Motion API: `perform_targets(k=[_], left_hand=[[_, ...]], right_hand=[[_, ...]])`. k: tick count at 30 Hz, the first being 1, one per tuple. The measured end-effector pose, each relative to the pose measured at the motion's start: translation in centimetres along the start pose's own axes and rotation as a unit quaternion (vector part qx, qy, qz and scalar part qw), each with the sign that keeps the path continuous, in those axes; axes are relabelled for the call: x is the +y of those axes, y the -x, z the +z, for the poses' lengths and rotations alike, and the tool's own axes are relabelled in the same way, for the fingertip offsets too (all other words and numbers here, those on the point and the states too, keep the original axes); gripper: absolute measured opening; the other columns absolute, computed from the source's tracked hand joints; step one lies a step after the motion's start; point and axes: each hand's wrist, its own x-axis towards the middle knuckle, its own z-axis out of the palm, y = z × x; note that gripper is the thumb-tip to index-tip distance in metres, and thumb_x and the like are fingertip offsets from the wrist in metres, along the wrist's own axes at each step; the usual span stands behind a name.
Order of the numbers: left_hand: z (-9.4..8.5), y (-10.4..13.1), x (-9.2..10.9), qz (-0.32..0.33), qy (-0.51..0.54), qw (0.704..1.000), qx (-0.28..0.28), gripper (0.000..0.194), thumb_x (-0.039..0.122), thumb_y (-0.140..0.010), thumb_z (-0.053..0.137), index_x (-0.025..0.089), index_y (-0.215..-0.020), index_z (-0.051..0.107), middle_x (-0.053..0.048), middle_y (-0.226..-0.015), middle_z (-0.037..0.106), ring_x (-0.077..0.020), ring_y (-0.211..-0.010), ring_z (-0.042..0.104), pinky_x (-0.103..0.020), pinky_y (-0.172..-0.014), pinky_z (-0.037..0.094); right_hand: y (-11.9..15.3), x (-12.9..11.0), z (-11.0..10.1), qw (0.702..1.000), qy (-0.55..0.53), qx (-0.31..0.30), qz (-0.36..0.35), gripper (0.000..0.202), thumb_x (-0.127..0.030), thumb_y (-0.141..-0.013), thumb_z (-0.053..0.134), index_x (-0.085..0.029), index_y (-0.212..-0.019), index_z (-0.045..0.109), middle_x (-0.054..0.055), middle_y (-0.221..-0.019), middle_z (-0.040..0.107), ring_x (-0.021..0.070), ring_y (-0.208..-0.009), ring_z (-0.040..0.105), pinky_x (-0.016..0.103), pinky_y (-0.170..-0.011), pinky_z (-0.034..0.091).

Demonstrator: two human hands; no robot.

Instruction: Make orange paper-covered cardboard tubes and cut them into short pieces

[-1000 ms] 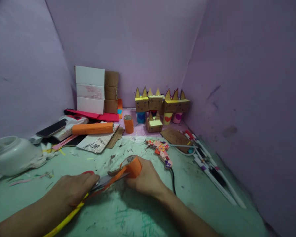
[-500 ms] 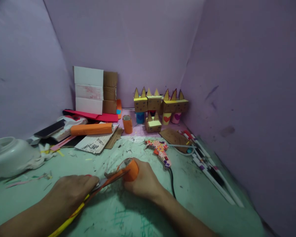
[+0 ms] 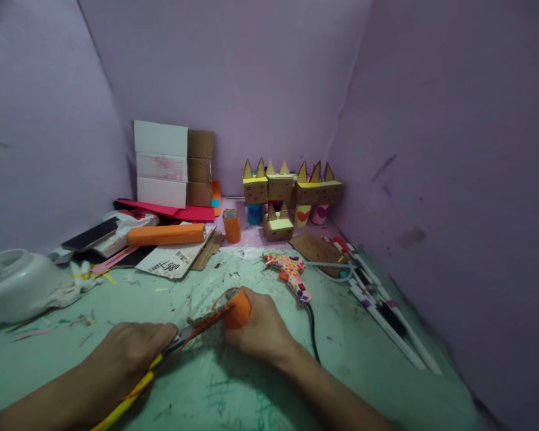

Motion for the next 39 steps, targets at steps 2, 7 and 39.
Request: perform_targets(k=[2, 7, 39], left_hand=[[0.1, 0.0, 0.0, -0.007, 0.005, 1.0, -0.008, 0.017, 0.007, -0.07, 0.045, 0.019, -0.079, 0.051, -0.002, -0.07, 0.064, -0.0198, -0.063, 0.06, -0.029, -0.058, 0.042], [0.6, -0.2, 0.3, -0.012, -0.018, 1.0, 0.008, 0.027, 0.004, -0.074, 0.039, 0.018, -0.09, 0.056, -0.006, -0.079, 0.066, -0.0232, -0.071, 0.061, -0.033, -0.062, 0.045], [0.3, -1.0, 0.9, 0.013, 0.002, 0.999, 0.046, 0.015, 0.004, -0.077, 0.046, 0.018, -0.081, 0.051, -0.004, -0.076, 0.069, -0.021, -0.063, 0.065, -0.03, -0.055, 0.047]], right_hand=[[-0.1, 0.0, 0.0, 1.0, 0.023, 0.011, 0.004, 0.028, -0.007, -0.053, 0.057, -0.018, -0.079, 0.061, -0.002, -0.067, 0.06, 0.0129, -0.058, 0.051, 0.023, -0.053, 0.042], [-0.2, -0.1, -0.1, 0.995, 0.083, 0.056, -0.007, 0.021, -0.01, -0.054, 0.057, -0.019, -0.074, 0.058, -0.003, -0.063, 0.058, 0.0135, -0.056, 0.051, 0.023, -0.051, 0.04], [0.4, 1.0, 1.0, 0.99, 0.106, 0.085, -0.022, 0.028, -0.008, -0.056, 0.053, -0.023, -0.08, 0.06, -0.001, -0.065, 0.064, 0.0183, -0.059, 0.059, 0.025, -0.054, 0.045]])
